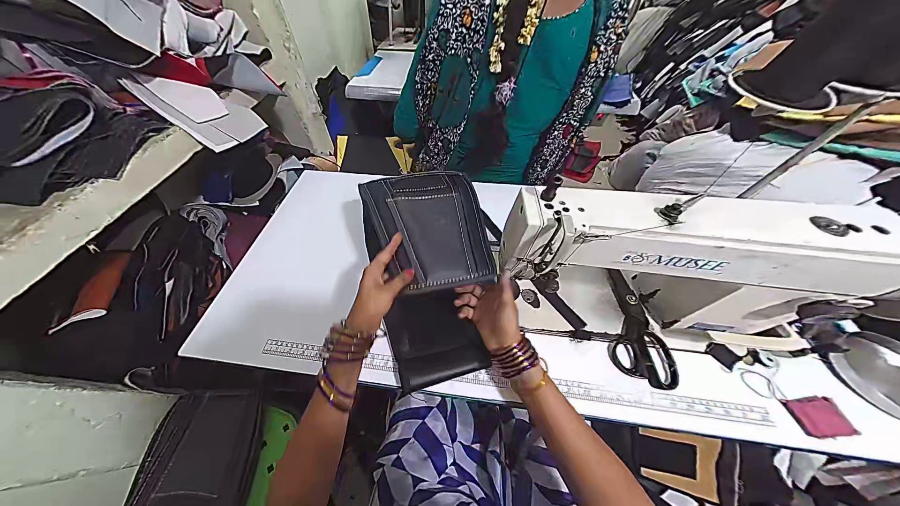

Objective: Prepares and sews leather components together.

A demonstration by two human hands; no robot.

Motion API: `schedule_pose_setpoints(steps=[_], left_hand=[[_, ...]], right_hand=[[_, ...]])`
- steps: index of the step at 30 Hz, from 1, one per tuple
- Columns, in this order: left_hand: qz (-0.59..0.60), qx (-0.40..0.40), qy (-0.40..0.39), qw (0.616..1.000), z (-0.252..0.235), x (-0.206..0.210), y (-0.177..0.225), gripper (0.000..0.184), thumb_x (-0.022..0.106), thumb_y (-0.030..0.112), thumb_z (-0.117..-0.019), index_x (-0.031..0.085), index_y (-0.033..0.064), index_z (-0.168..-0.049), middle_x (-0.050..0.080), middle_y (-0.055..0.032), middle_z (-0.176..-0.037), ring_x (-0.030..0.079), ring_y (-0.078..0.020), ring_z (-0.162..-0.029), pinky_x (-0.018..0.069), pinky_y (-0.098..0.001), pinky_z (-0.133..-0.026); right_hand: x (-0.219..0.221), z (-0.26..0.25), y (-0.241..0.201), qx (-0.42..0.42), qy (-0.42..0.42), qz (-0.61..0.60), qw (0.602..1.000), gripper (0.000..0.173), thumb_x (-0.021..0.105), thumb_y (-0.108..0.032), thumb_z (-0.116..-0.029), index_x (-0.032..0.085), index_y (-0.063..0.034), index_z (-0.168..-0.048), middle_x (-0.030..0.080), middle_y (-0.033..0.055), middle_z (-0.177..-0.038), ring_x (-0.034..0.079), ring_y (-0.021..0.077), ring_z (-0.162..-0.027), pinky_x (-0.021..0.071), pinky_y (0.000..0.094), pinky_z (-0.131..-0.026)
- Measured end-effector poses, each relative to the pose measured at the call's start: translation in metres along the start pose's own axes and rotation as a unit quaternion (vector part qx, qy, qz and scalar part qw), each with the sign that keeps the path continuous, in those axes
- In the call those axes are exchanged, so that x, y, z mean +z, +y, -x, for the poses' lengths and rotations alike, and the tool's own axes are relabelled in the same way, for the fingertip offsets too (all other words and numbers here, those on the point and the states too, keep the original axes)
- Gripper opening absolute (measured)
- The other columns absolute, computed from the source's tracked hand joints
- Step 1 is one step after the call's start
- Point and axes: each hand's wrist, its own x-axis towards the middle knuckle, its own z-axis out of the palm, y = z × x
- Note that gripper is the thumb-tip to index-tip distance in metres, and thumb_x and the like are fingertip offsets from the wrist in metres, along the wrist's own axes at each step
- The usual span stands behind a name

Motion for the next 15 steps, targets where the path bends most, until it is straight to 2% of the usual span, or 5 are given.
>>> schedule_pose_setpoints(steps=[4, 6, 10, 13, 15], left_hand=[[-0.029, 0.008, 0.009, 1.0, 0.058, 0.005, -0.043, 0.068, 0.066, 0.007, -0.0892, 0.043, -0.0014, -0.153, 0.039, -0.0241, -0.159, 0.038, -0.0282, -0.148, 0.036, -0.0368, -0.119], [-0.147, 0.026, 0.008, 0.989, 0.069, 0.008, -0.057, 0.063, 0.067, 0.006, -0.0896, 0.047, -0.0041, -0.149, 0.036, -0.033, -0.157, 0.036, -0.0402, -0.147, 0.0337, -0.0433, -0.119], [-0.383, -0.014, 0.019, 0.923, 0.076, 0.006, -0.058, 0.071, 0.07, 0.031, -0.0938, 0.044, 0.003, -0.154, 0.027, -0.0372, -0.159, 0.047, -0.057, -0.131, 0.0426, -0.0617, -0.103], [-0.215, -0.098, 0.08, 0.968, 0.078, 0.002, -0.058, 0.113, 0.083, 0.019, -0.0834, 0.005, -0.003, -0.162, 0.024, -0.03, -0.164, 0.061, -0.0368, -0.124, 0.0531, -0.0461, -0.097], [-0.008, -0.128, 0.094, 0.987, 0.093, 0.013, -0.052, 0.087, 0.068, 0.0, -0.0902, 0.016, 0.0009, -0.16, 0.052, -0.0178, -0.145, 0.065, -0.0191, -0.106, 0.0551, -0.0333, -0.086]], right_hand=[[-0.016, 0.025, -0.006, 0.033, 0.063, 0.131, 0.989, 0.01, 0.054, -0.003, -0.1029, 0.059, 0.0035, -0.109, 0.067, 0.0043, -0.071, 0.059, 0.0062, -0.048, 0.0504, 0.0198, -0.044], [-0.026, 0.031, -0.005, 0.052, 0.049, 0.425, 0.903, 0.039, 0.073, -0.023, -0.0937, 0.065, 0.0038, -0.121, 0.072, 0.0126, -0.092, 0.068, 0.0172, -0.076, 0.0556, 0.0336, -0.071], [-0.016, 0.038, -0.02, 0.118, -0.034, 0.722, 0.681, 0.073, 0.048, -0.06, -0.1023, 0.058, 0.0033, -0.138, 0.069, 0.0292, -0.116, 0.066, 0.0465, -0.113, 0.0481, 0.0621, -0.092], [-0.03, 0.051, 0.005, -0.023, 0.012, 0.644, 0.765, 0.068, 0.058, -0.049, -0.0988, 0.06, 0.0071, -0.136, 0.063, 0.0342, -0.126, 0.059, 0.0517, -0.121, 0.0437, 0.0631, -0.102], [-0.029, 0.065, 0.021, -0.061, 0.111, 0.443, 0.887, 0.067, 0.071, -0.037, -0.0897, 0.059, 0.0081, -0.137, 0.06, 0.0352, -0.131, 0.054, 0.0498, -0.125, 0.0401, 0.0624, -0.104]])
